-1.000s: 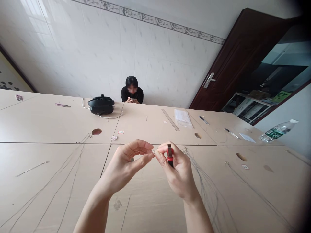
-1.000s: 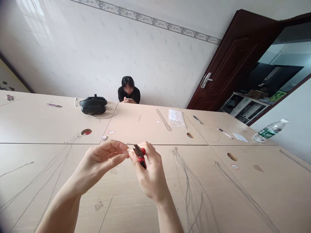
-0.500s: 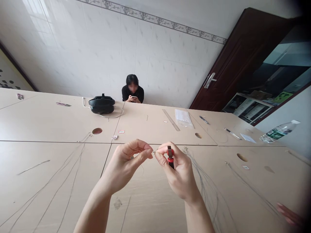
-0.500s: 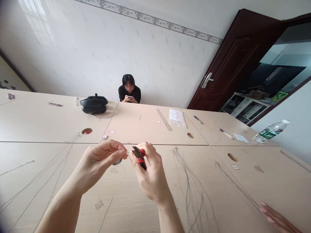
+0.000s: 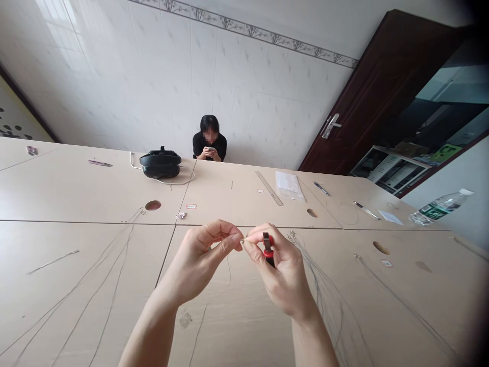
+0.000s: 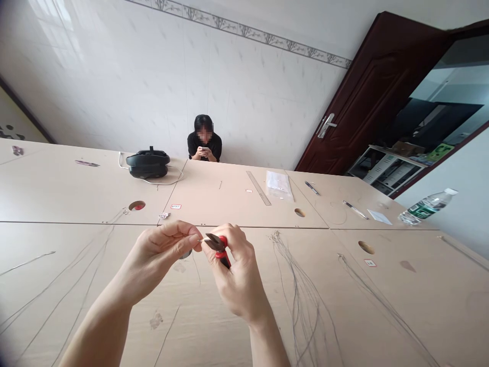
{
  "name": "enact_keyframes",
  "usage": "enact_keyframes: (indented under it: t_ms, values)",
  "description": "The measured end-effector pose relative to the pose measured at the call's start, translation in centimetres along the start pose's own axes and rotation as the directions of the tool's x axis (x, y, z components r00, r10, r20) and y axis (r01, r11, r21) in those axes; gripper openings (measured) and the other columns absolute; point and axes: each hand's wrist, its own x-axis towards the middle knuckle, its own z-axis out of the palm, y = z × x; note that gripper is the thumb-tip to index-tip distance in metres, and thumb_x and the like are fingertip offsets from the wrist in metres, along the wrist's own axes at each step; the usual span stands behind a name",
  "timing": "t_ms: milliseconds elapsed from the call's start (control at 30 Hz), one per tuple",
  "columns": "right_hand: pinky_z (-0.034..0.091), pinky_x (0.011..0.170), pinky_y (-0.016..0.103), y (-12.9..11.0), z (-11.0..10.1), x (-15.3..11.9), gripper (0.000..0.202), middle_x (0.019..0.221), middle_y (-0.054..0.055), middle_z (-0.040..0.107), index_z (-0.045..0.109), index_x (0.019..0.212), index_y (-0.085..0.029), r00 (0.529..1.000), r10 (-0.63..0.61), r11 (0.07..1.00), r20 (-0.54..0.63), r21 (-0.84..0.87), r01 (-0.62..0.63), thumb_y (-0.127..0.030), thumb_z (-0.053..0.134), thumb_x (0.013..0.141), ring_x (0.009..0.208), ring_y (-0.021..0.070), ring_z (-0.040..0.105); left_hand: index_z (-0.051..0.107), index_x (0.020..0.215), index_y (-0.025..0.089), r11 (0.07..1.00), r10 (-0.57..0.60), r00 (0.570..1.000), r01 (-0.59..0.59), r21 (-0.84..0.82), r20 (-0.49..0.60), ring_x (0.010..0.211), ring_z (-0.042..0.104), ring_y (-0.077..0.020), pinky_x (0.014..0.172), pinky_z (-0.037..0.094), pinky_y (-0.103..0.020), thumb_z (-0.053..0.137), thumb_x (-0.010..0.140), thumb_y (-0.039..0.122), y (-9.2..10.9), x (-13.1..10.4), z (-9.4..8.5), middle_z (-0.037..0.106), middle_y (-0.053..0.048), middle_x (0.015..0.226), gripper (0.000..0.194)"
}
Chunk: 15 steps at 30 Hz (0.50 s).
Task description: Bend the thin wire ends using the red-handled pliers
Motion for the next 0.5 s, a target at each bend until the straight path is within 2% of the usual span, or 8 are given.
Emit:
enact_keyframes:
  t_ms: [500]
  values:
    - [0.038,0.063,0.026,0.01,-0.12,-0.06,0.014,0.081,-0.001,0.058,0.052,0.081,-0.023,1.000,0.001,1.000,-0.022,-0.007,-0.001,-0.019,0.053,0.095,0.073,0.0129,0.053,0.068,0.086,0.022,0.998,-0.017,0.999,0.015,0.058,0.035,0.075,0.055,-0.0148,0.064,0.040,-0.027,0.057,0.093,0.046,-0.40,-0.15,-0.07,0.066,0.000,0.078,0.027]
